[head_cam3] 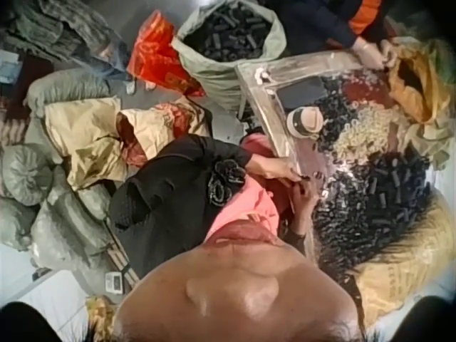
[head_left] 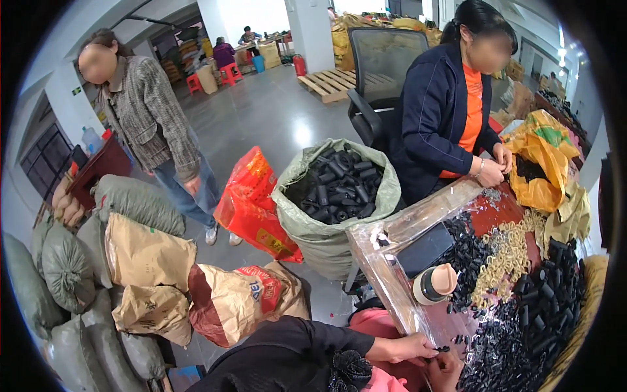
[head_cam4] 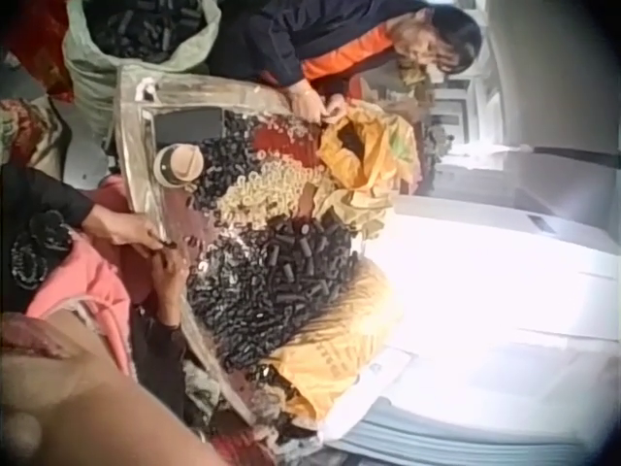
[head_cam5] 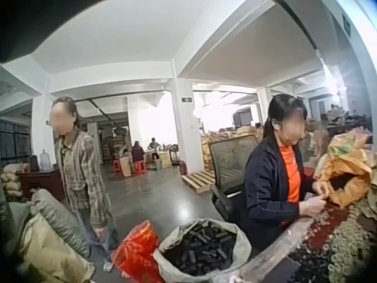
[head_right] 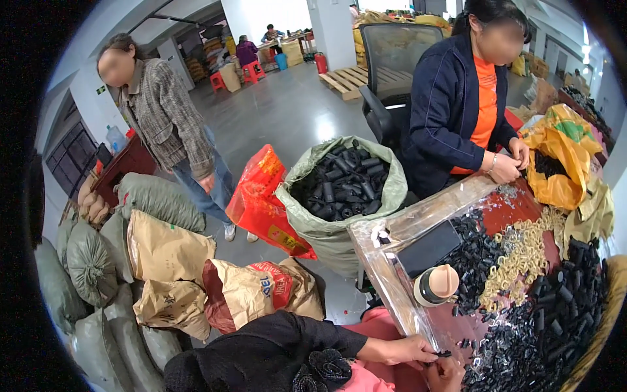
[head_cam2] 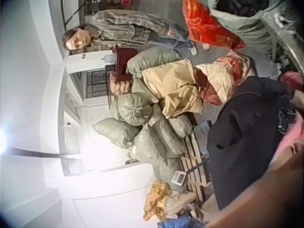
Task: Assembling small black plastic components with gold-colored rings at a factory workstation.
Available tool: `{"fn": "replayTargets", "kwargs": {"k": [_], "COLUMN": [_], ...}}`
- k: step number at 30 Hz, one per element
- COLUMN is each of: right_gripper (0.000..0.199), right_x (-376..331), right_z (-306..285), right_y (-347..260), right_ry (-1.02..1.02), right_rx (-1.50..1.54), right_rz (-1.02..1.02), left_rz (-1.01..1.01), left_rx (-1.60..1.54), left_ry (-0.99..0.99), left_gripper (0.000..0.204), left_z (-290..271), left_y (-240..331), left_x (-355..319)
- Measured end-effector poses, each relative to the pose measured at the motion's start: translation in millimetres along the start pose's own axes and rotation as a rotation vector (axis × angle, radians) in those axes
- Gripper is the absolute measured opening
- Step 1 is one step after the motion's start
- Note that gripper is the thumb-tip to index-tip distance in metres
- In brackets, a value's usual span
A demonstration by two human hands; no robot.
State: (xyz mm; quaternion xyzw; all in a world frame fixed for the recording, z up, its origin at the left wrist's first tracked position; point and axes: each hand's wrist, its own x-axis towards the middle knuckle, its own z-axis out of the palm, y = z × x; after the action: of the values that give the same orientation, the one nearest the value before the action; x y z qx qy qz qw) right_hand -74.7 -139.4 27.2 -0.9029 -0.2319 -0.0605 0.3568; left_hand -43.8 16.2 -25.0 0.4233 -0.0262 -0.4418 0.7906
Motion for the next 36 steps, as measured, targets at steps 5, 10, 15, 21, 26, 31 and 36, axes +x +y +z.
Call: {"fn": "replayTargets", "kwargs": {"k": [5, 10, 15, 21, 26, 31, 36], "right_gripper": [0.008, 0.008, 0.007, 0.007, 0.014, 0.014, 0.011], "right_x": [-3, 8, 6, 4, -7, -30, -31], "right_z": [15, 12, 6, -21, -48, -44, -41], "right_y": [10, -1, 15, 25, 58, 93, 101], "right_ry": [0.089, 0.137, 0.085, 0.186, 0.343, 0.219, 0.233], "right_rx": [-0.092, 0.007, 0.101, 0.169, -0.139, -0.636, -0.625], "right_rz": [0.023, 0.126, 0.15, 0.167, 0.387, 0.414, 0.415], "left_rz": [-0.017, -0.121, -0.208, -0.135, -0.161, -0.137, -0.123], "left_rx": [-0.009, -0.056, -0.067, -0.11, -0.105, -0.135, -0.155], "left_ry": [-0.055, 0.027, -0.027, -0.042, -0.02, -0.03, -0.03], "left_gripper": [0.02, 0.025, 0.026, 0.027, 0.028, 0.028, 0.028], "left_z": [-6, -7, -1, 6, 3, 3, 1], "left_y": [2, 9, 25, 32, 33, 34, 32], "left_x": [-2, -2, 0, 18, 23, 22, 22]}}
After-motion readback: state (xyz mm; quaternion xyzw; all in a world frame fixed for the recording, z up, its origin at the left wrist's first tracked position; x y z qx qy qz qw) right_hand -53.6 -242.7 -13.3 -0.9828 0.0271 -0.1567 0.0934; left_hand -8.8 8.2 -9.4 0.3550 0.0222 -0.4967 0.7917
